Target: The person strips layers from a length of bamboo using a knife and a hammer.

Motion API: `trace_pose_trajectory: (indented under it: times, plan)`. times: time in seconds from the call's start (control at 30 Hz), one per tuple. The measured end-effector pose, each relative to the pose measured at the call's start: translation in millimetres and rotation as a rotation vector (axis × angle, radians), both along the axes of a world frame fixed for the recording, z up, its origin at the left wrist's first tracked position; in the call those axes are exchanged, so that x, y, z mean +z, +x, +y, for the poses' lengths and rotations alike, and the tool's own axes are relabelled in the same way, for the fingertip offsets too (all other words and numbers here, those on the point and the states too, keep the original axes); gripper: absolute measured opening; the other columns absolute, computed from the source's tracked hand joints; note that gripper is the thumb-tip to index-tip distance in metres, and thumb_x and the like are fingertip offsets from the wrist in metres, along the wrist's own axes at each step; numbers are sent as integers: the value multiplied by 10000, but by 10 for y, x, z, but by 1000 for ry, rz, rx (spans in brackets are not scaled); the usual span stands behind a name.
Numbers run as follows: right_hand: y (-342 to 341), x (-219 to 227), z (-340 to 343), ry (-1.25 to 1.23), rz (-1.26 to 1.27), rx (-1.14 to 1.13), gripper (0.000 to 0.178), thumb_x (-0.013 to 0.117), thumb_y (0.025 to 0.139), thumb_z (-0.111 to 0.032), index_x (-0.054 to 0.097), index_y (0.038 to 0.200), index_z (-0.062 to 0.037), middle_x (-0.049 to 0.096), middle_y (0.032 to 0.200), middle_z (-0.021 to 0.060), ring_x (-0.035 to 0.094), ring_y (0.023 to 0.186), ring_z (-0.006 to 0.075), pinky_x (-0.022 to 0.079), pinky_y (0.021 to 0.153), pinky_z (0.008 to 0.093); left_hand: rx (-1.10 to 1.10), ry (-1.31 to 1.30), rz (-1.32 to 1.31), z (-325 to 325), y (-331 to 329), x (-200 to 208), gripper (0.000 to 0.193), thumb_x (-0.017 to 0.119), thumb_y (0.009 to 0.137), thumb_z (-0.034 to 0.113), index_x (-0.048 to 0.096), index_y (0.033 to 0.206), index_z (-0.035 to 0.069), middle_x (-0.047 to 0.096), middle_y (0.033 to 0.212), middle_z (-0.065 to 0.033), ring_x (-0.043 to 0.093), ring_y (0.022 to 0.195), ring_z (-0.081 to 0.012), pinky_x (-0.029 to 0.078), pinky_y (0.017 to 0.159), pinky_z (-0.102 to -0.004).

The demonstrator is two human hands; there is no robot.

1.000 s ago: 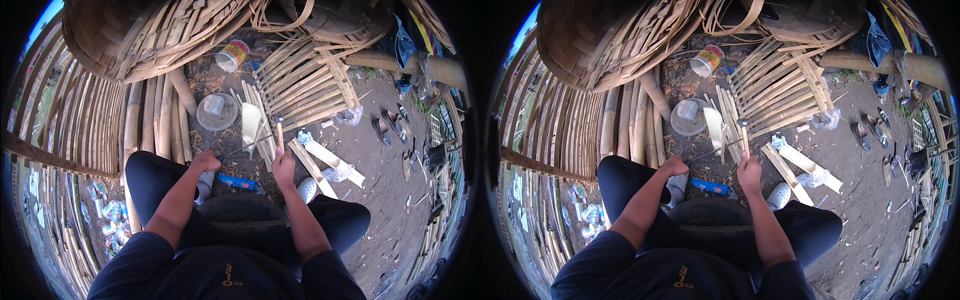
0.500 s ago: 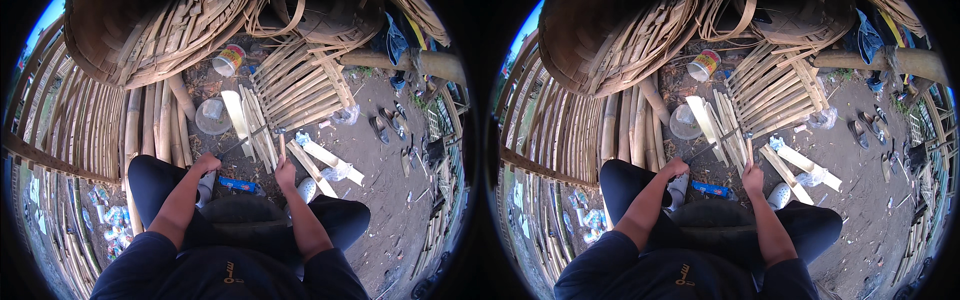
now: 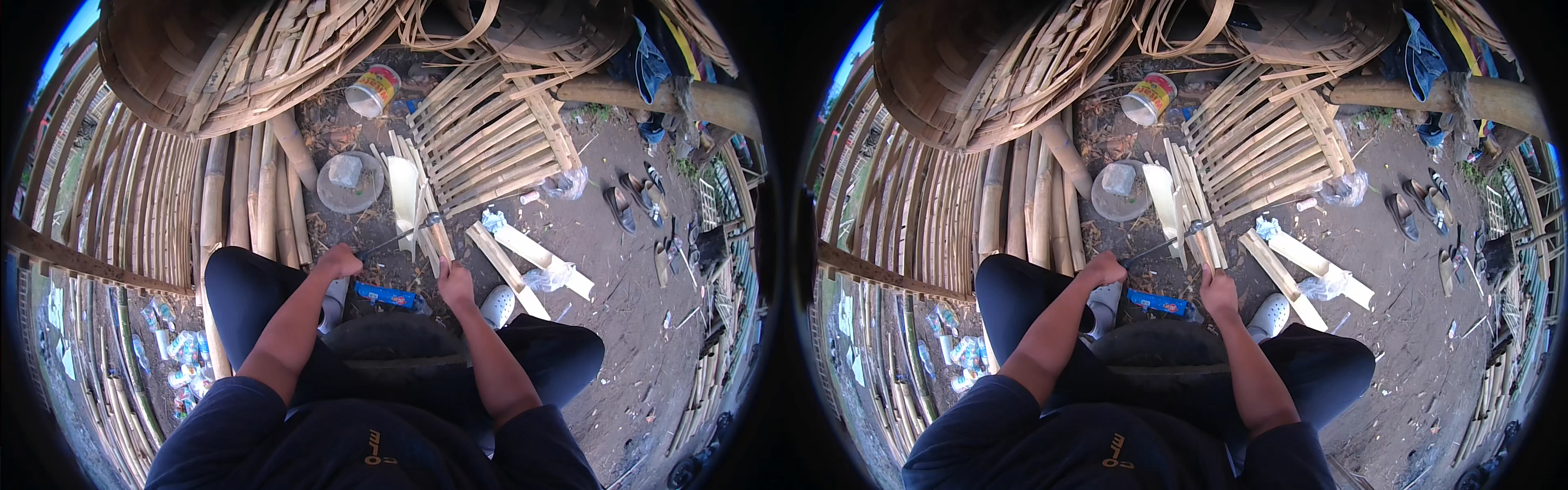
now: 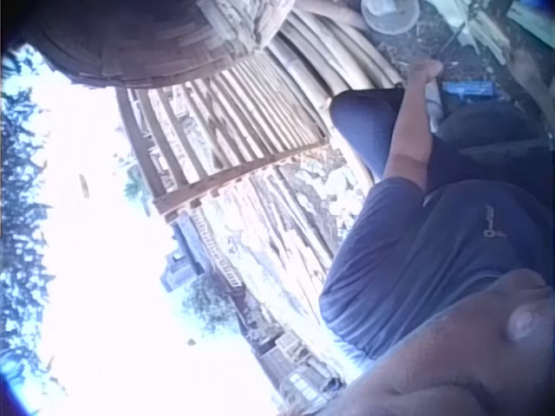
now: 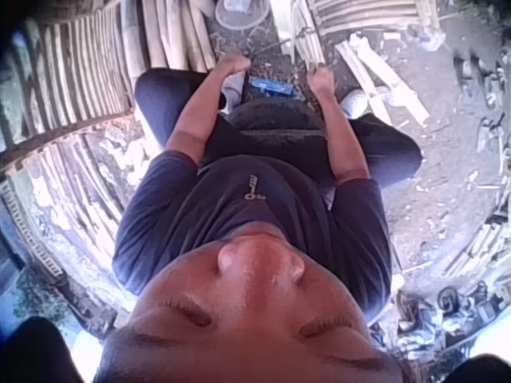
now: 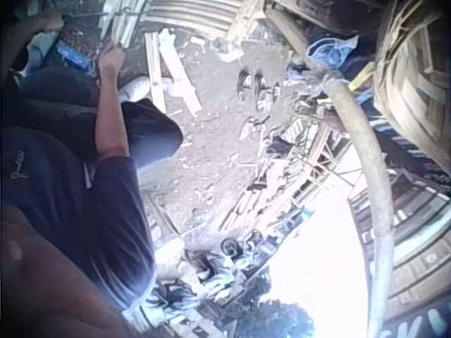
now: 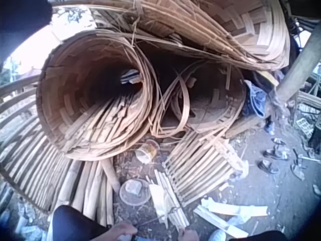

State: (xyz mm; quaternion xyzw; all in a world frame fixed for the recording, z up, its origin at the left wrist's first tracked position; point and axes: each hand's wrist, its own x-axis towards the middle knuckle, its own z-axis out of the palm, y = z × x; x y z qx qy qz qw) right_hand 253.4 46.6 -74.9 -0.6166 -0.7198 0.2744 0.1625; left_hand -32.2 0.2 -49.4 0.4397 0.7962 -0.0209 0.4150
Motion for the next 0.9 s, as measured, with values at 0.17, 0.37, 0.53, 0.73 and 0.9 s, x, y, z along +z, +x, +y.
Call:
trace_pose_trajectory:
  times: [0.17, 0.37, 0.53, 0.73, 0.9]
  plan:
    - [42, 148, 104, 53, 8, 7, 474, 460, 976, -356, 595, 815, 69, 614, 732, 319, 623, 731, 484, 500, 667, 539, 7, -23, -33, 42, 39, 7, 290, 649, 591, 185, 688, 733, -66, 669, 711, -222, 683, 697, -322, 532, 665, -379]
    - [-167, 908, 271, 308, 557, -170, 384, 491, 972, -291, 549, 817, 55, 568, 601, 246, 583, 602, 469, 439, 567, 519, -17, -14, 27, -45, 33, 84, 299, 630, 600, 178, 696, 761, -65, 678, 780, -244, 695, 780, -336, 541, 712, -386]
    - [244, -290, -32, 129, -3, -122, 445, 465, 979, -308, 576, 748, 56, 596, 674, 307, 616, 670, 477, 480, 590, 531, -169, 74, 165, -66, 115, -117, 381, 614, 628, 191, 692, 903, -61, 686, 881, -244, 691, 849, -344, 534, 769, -396]
    - [165, 105, 63, 100, 71, -113, 496, 450, 980, -334, 598, 740, 73, 598, 674, 316, 610, 675, 496, 493, 617, 558, -97, 49, 131, -147, 208, 96, 383, 607, 635, 192, 689, 918, -53, 688, 855, -231, 692, 834, -328, 528, 756, -394]
    - [118, -22, -113, 46, 14, 9, 508, 445, 971, -370, 623, 788, 69, 607, 706, 320, 625, 725, 484, 517, 684, 549, -9, -9, -27, -118, 76, -83, 286, 597, 613, 170, 691, 760, -56, 664, 693, -208, 680, 683, -317, 519, 649, -391]
